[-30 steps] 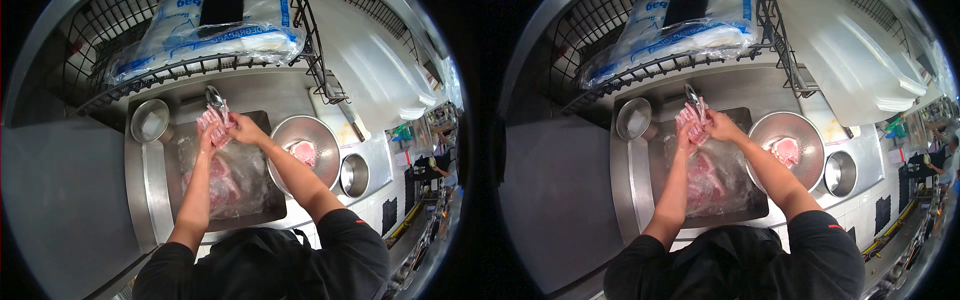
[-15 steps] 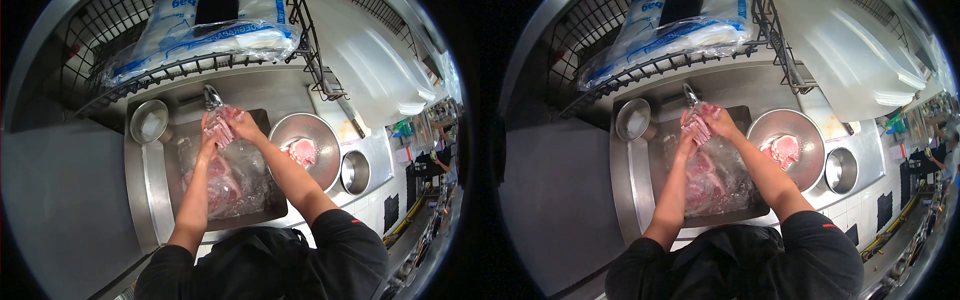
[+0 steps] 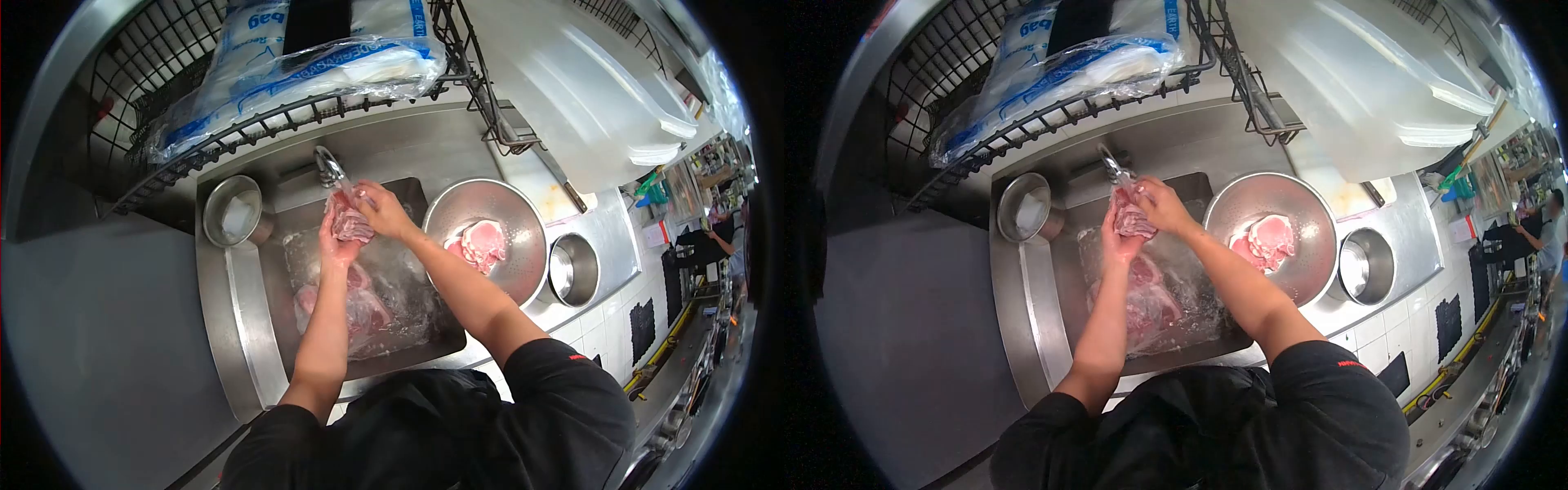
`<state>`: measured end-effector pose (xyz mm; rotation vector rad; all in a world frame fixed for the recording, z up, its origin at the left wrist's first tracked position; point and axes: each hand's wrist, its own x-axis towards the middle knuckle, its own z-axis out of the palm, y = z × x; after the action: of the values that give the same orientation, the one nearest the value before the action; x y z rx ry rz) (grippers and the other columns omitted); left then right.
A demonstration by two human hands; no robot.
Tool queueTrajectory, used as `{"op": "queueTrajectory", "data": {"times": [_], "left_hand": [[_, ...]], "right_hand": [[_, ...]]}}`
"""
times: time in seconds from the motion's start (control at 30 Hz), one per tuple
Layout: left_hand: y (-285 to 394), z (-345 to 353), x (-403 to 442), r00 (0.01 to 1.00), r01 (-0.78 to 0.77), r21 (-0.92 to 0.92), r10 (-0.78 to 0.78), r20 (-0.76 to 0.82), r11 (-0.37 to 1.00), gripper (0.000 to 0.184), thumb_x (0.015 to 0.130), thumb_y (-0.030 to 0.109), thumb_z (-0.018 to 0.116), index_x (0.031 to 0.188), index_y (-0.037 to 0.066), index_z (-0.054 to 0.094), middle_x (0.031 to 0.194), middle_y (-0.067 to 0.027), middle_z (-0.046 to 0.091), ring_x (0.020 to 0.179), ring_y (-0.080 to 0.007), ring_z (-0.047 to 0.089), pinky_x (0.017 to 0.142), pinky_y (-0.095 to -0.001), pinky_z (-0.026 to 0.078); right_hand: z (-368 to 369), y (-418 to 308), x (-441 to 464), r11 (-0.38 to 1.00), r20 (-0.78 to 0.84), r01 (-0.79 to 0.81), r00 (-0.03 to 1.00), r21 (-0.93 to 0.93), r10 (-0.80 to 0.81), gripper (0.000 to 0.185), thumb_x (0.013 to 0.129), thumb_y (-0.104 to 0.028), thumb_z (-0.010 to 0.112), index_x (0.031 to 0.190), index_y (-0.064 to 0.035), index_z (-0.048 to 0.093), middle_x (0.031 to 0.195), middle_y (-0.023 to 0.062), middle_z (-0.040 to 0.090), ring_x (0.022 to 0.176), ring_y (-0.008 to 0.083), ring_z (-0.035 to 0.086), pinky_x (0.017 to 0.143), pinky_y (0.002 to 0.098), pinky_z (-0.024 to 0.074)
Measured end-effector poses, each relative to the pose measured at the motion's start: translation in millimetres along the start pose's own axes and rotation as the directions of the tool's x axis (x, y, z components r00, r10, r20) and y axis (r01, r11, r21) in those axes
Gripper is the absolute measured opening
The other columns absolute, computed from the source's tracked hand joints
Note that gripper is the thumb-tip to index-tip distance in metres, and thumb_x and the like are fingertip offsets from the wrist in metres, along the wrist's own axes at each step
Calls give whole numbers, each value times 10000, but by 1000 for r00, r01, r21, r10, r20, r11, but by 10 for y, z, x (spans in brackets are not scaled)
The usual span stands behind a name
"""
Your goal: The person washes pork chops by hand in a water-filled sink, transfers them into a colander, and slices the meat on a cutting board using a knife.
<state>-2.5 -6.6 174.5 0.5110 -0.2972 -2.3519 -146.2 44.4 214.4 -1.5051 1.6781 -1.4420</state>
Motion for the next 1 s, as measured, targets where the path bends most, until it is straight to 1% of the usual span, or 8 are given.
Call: {"op": "queueTrajectory", "data": {"times": [0.07,0.2,0.4,0.47,0.6,0.77,0.9,1.0], "left_hand": [[-85,113,-86,998,-4,6,4,-65,1000,464,962,454,547,1309,147,581,1270,-74,626,1149,-266,597,978,-480,470],[-120,142,-113,1000,-10,-82,9,-15,997,489,958,481,538,1317,152,577,1296,-72,612,1206,-270,561,1006,-498,442],[41,203,-116,993,-44,-32,48,112,999,463,955,478,531,1307,182,588,1268,-80,626,1142,-269,607,974,-491,475],[129,118,-38,999,-37,251,37,4,967,483,927,477,572,1305,176,571,1253,-76,630,1115,-268,625,936,-489,504],[225,187,-14,998,2,430,28,-62,903,459,926,420,594,1311,173,549,1213,-65,642,1068,-252,645,904,-477,524],[269,262,-42,995,-71,551,96,-16,832,401,920,328,623,1275,154,557,1144,-48,657,1005,-223,667,783,-423,564],[319,51,31,996,-78,495,44,80,866,393,928,357,602,1245,126,578,1104,-43,669,987,-208,671,752,-423,566],[335,-99,61,994,-2,450,-48,100,893,412,943,393,557,1242,112,589,1096,-46,678,980,-210,672,769,-428,560]], "right_hand": [[26,20,9,983,-109,131,983,-131,-146,298,932,-194,609,1147,9,646,1108,224,666,962,359,678,845,399,528],[-2,4,-25,984,-66,152,985,-98,-158,245,918,-178,618,1085,-2,652,1029,231,669,952,422,651,829,433,519],[-69,-164,-136,966,-55,-174,981,192,187,296,914,-257,690,1038,7,641,887,120,684,785,221,637,763,383,514],[-155,-106,-93,878,128,-331,943,346,306,371,894,-292,728,1104,1,638,919,75,678,833,149,599,779,339,509],[-115,-90,-111,928,99,-158,986,338,131,425,878,-289,745,1173,-7,626,968,53,678,858,136,609,755,306,509],[-288,-91,-68,861,279,-360,922,359,269,465,872,-289,748,1226,-20,611,1018,55,678,878,163,622,777,329,520],[-248,-82,-30,840,298,-369,918,398,262,464,872,-280,725,1231,-9,610,1033,70,681,912,174,624,816,345,521],[-141,-164,26,959,165,-152,980,241,114,443,872,-241,675,1217,26,597,1003,141,703,883,219,673,780,356,532]]}}
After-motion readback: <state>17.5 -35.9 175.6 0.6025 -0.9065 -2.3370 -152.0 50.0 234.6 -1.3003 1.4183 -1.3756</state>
